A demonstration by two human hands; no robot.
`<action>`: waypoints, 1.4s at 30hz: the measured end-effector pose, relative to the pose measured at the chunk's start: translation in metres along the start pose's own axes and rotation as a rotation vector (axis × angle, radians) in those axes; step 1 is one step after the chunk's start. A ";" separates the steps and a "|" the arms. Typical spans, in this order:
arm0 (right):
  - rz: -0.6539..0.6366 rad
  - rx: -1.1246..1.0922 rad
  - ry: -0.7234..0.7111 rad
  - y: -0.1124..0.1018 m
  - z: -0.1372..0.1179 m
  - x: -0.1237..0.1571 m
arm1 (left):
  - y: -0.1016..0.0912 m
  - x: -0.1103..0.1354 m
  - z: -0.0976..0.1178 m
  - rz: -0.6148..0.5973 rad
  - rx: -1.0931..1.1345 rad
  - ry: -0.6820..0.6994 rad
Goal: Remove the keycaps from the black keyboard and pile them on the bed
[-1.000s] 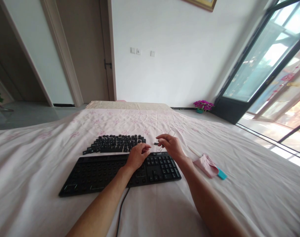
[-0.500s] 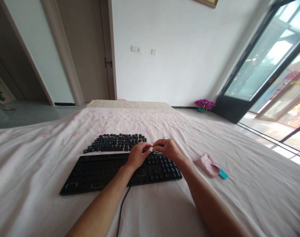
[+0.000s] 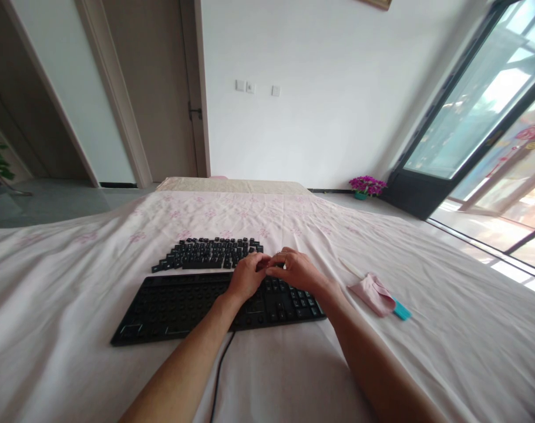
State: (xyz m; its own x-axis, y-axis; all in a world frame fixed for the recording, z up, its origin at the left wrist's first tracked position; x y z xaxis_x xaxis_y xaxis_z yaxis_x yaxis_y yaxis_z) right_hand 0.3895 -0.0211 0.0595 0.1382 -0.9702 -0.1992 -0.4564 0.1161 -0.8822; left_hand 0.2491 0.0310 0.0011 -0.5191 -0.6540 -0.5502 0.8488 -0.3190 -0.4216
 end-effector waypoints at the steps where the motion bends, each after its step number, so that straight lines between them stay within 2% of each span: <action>1: 0.026 -0.002 0.010 -0.002 0.001 0.001 | 0.000 0.000 0.000 -0.002 -0.002 0.000; 7: 0.090 -0.145 0.153 -0.011 0.009 0.002 | 0.001 -0.001 -0.002 0.003 -0.020 -0.016; 11: 0.075 -0.240 0.212 -0.009 0.006 0.004 | 0.001 -0.001 -0.002 0.011 -0.021 -0.012; 17: 0.060 -0.229 0.167 -0.008 -0.008 0.006 | 0.001 -0.001 -0.002 0.004 -0.065 -0.001; 22: 0.057 -0.254 0.186 -0.006 -0.010 0.007 | 0.000 0.000 -0.001 -0.007 -0.068 -0.013; 27: 0.104 -0.236 0.080 0.001 -0.011 0.008 | 0.000 0.000 -0.001 -0.015 -0.069 0.001; 35: 0.251 -0.334 0.019 0.013 0.004 0.016 | 0.001 0.001 -0.004 0.010 -0.008 -0.008; 42: 0.323 -0.492 0.125 0.021 0.017 0.020 | 0.001 0.002 -0.002 0.017 0.012 -0.011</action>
State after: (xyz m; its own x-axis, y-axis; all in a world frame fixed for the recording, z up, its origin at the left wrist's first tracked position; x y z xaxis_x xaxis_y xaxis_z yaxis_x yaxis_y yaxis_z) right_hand 0.3976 -0.0343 0.0295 -0.1658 -0.9235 -0.3460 -0.8152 0.3258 -0.4788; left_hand 0.2491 0.0309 -0.0017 -0.5034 -0.6672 -0.5491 0.8587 -0.3159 -0.4034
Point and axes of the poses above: each hand's wrist, its own x-axis away from the middle knuckle, its own y-axis out of the palm, z = x × y, the point moved 3 cm from there along -x, towards the middle knuckle, and after that the axes turned 9 degrees about y, right-handed, at the moved point
